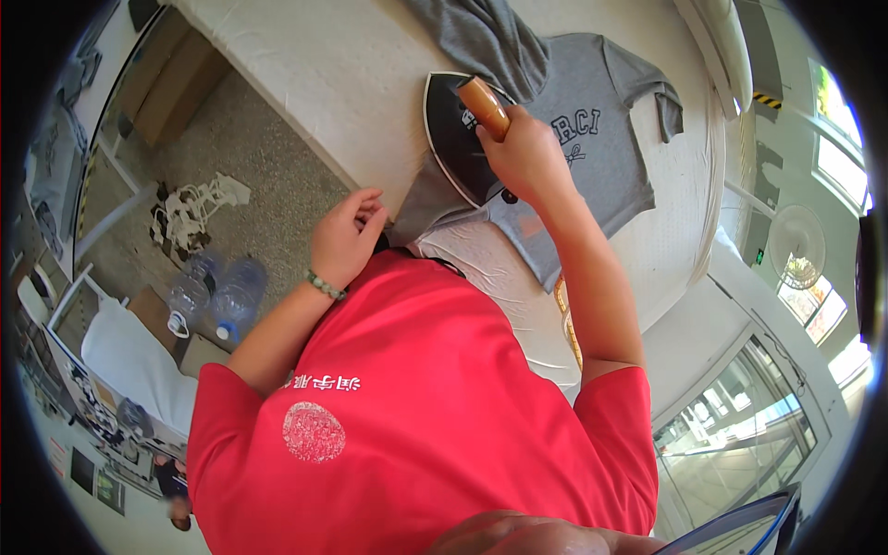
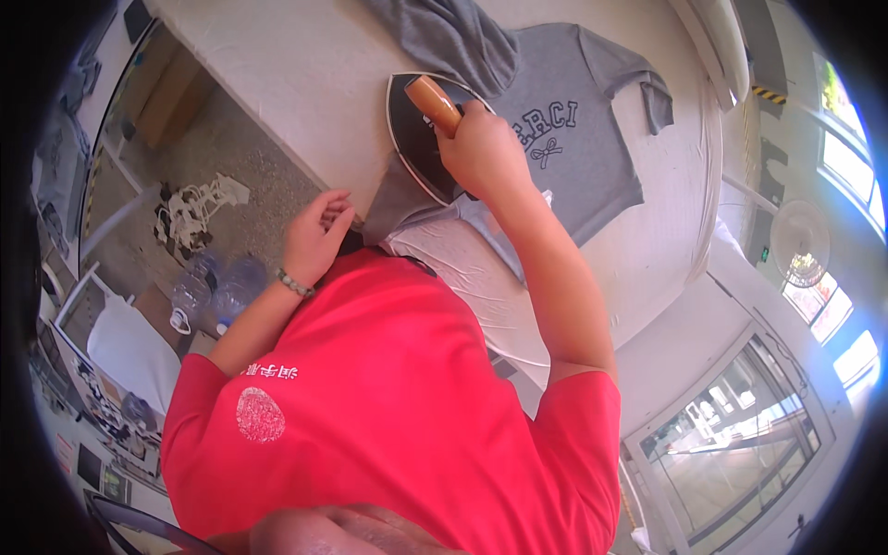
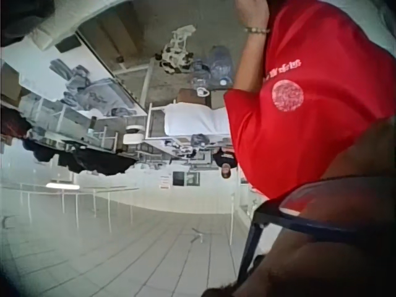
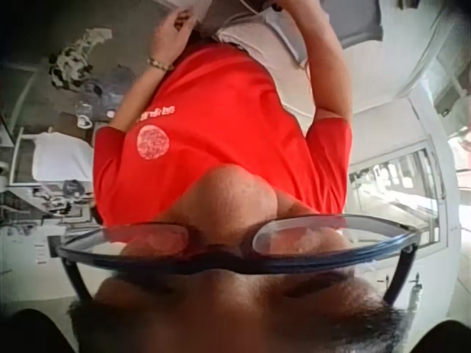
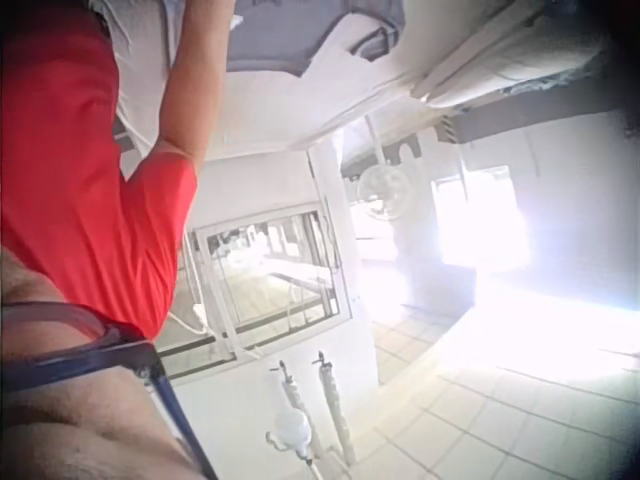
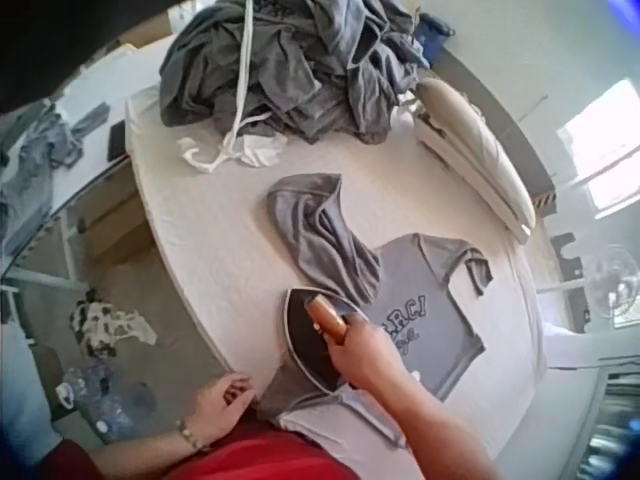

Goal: Ironing and smoothing out wrinkles from grey garments on a workbench using an industrial iron.

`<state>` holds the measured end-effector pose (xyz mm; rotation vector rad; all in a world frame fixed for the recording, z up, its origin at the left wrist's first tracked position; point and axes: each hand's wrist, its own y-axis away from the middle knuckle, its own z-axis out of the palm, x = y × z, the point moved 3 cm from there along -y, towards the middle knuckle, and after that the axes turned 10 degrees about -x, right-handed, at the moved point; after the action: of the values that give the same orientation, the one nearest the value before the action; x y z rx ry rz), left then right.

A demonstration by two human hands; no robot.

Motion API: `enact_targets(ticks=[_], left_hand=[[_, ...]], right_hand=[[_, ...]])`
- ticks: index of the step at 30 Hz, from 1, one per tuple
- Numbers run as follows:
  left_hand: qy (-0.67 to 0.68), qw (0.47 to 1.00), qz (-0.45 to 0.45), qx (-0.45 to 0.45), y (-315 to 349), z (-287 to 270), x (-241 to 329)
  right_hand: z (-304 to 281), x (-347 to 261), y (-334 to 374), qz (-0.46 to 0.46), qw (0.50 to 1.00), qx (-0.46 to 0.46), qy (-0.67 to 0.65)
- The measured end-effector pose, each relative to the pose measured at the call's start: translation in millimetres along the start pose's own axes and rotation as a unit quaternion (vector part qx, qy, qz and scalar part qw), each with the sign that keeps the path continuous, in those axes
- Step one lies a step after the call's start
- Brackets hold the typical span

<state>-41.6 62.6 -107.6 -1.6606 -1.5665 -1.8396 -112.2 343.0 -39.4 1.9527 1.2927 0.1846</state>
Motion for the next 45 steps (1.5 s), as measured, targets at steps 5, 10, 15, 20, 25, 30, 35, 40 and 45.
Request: enact_targets(ticks=[5, 10, 15, 20, 25, 30, 35, 40, 45], left_hand=[[-0.117, 0.984, -0.04, -0.13, 0.9, 17.7, 14.5], [-0.122, 0.979, 0.077, -0.143, 7.4, 25.4, -16.7], [0.013, 0.981, -0.049, -0.189, 15.5, 34.7, -34.3], [0.172, 0.979, -0.049, -0.1, 18.2, 41.0, -63.3], [0.134, 0.99, 0.0, 0.03, 24.4, 46.3, -55.0], [0.042, 0.996, 0.034, 0.074, 23.4, 39.8, -45.5], [-0.096, 0.993, 0.059, 0.038, 17.2, 15.3, -23.3], [-0.345, 0.932, 0.08, 0.081, 6.7, 2.6, 2.7], [-0.46, 0.785, 0.405, 0.09, -23.2, 75.6, 58.3]], right_hand=[[-3.1, -3.6, -2.7, -0.004, 1.0, 0.005, 0.022], [-8.3, 0.4, -4.8, -0.122, 0.985, -0.082, 0.089], [-1.0, -8.4, -1.2, -0.193, 0.957, -0.14, 0.163], [9.8, 19.4, 14.9, -0.155, 0.976, -0.09, 0.12], [28.6, 69.5, 60.7, -0.089, 0.989, -0.093, 0.075], [59.2, 129.3, 129.2, 0.016, 0.992, -0.115, 0.044], [97.4, 203.9, 202.9, 0.102, 0.991, -0.081, -0.008], [143.3, 278.6, 275.8, 0.163, 0.985, -0.032, -0.052], [181.0, 343.4, 331.8, 0.192, 0.972, 0.065, -0.115]])
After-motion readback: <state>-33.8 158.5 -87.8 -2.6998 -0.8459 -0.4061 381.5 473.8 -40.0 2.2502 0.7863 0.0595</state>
